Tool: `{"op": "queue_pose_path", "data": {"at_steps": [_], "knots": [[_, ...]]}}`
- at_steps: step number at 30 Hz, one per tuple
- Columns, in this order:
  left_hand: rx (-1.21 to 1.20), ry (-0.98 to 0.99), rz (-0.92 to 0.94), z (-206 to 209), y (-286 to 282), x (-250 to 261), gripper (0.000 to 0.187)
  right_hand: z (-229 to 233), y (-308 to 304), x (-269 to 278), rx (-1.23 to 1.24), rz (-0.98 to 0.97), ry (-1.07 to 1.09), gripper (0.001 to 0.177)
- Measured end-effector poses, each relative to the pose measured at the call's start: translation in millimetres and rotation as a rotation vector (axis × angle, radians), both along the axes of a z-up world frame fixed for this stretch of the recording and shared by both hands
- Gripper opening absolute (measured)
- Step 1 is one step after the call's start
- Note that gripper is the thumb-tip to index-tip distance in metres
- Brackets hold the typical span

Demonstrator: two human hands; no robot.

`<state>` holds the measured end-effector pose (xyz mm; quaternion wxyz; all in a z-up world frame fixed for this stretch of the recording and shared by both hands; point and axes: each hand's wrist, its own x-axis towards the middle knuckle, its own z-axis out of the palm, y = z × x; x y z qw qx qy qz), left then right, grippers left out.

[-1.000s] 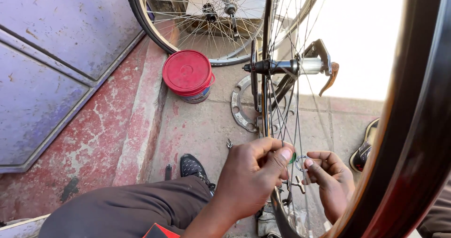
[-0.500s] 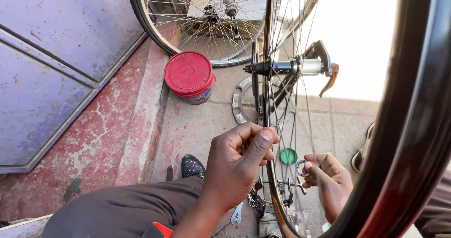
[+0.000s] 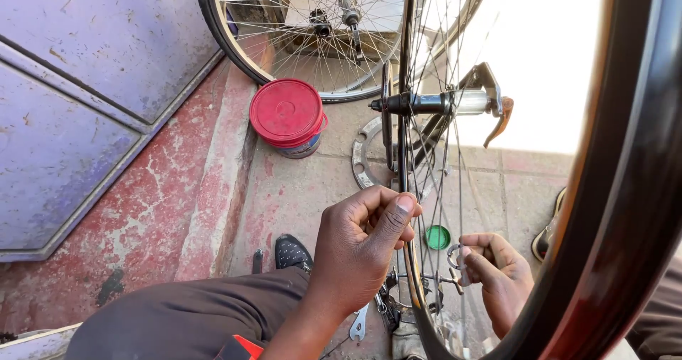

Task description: The person sits on the floor and uses a spoke wrench to tighten the nipples on the bicycle wheel spokes. They rotate the wheel to access different spokes and continue adjusting the tension.

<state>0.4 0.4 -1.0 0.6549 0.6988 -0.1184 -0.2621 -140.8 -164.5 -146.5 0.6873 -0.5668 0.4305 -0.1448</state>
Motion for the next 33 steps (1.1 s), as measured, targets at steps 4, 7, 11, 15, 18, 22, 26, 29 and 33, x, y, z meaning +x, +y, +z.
{"op": "queue_pose_path", "data": {"at_steps": [4,7,11,15,18,22,26,29,33], "knots": [[0.045,0.006,-0.004,1,-1,1,0.027,13,8,6,-0.030,-0.030,0.074,0.018],[0.045,-0.002,-0.005,-2,-1,1,0.028,20,11,8,-0.008,-0.040,0.079,0.015],[0.061,-0.002,-0.005,-4,-2,2,0.027,9,-2,4,-0.117,0.065,0.039,0.013],[0.067,-0.049,0.009,-7,-3,4,0.029,-4,-32,-5,-0.490,0.554,0.509,0.029],[0.082,-0.037,0.021,-10,-4,6,0.031,-31,-59,-19,-0.693,0.810,0.718,0.054],[0.081,-0.029,0.039,-14,-5,7,0.029,-30,-63,-34,-0.775,0.996,0.729,0.069],[0.114,-0.021,0.059,-17,-7,9,0.031,-55,-55,-17,-0.732,1.053,0.870,0.072],[0.138,0.002,0.065,-22,-7,10,0.033,-47,-45,4,-0.735,1.051,0.867,0.071],[0.048,-0.048,0.043,-33,-7,11,0.027,-40,-41,11,-0.741,1.053,0.866,0.067]]}}
